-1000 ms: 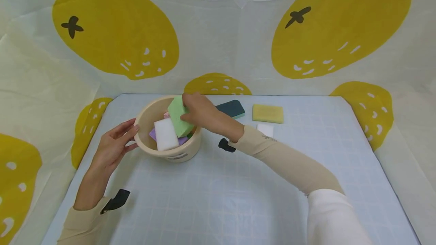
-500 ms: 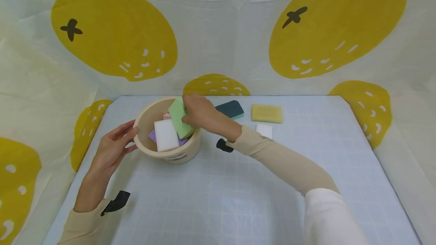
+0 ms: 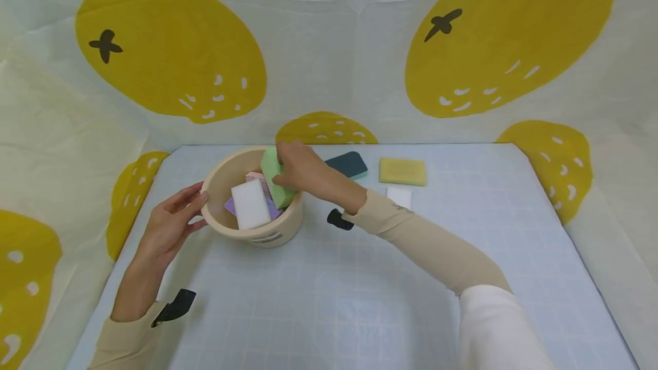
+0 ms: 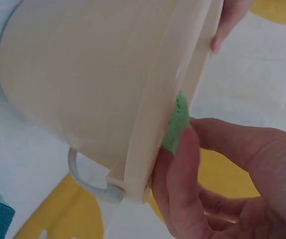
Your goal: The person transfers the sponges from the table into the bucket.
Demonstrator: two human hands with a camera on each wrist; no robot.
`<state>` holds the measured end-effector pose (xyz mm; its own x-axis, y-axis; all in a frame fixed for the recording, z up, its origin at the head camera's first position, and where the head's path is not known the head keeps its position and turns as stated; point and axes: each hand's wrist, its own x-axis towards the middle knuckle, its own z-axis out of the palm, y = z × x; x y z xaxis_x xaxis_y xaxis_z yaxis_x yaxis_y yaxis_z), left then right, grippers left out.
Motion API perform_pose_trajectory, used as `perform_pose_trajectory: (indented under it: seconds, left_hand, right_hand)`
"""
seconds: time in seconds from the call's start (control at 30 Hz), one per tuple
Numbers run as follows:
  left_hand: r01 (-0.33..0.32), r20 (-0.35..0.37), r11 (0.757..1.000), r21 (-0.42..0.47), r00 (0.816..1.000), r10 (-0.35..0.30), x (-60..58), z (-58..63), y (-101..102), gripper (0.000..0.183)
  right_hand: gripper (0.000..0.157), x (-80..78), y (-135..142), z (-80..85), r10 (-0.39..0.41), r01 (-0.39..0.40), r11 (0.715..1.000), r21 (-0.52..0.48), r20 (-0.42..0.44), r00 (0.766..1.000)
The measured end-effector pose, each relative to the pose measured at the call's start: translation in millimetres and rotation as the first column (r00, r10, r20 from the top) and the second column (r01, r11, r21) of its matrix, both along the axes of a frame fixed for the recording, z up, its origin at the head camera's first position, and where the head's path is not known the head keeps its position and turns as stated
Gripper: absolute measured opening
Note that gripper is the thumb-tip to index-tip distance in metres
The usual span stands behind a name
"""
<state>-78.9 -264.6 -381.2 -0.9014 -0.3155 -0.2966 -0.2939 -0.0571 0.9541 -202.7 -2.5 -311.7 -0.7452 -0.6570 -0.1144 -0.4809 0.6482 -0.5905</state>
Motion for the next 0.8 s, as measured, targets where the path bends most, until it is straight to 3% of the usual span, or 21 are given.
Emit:
perform_pose_trajectory:
  seconds: [0.13, 0.33, 0.47, 0.8]
  left_hand:
    - [-0.003, 0.006, 1.0, -0.007, 1.0, 0.003, 0.0, -0.1, -1, 0.065]
    - [-0.002, 0.008, 1.0, -0.001, 1.0, 0.002, 0.1, -0.7, -2, 0.067]
    - [-0.003, 0.016, 1.0, -0.015, 1.0, 0.003, 0.6, -0.5, -3, 0.067]
    - [0.01, 0.013, 1.0, -0.023, 1.0, -0.009, 0.0, -0.1, -4, 0.065]
  right_hand:
    - [0.03, -6.7, 11, -0.1, 0.016, -0.014, 0.998, -0.06, 0.032, 0.999]
    - [0.027, -19.9, 34, -8.4, 0.014, -0.013, 0.987, -0.16, 0.0, 1.0]
    - [0.028, -27.8, 49, -18.1, -0.015, 0.006, 0.977, -0.211, -0.042, 0.999]
    - [0.028, -49.0, 79, -50.0, -0.094, 0.077, 0.964, -0.255, -0.055, 0.994]
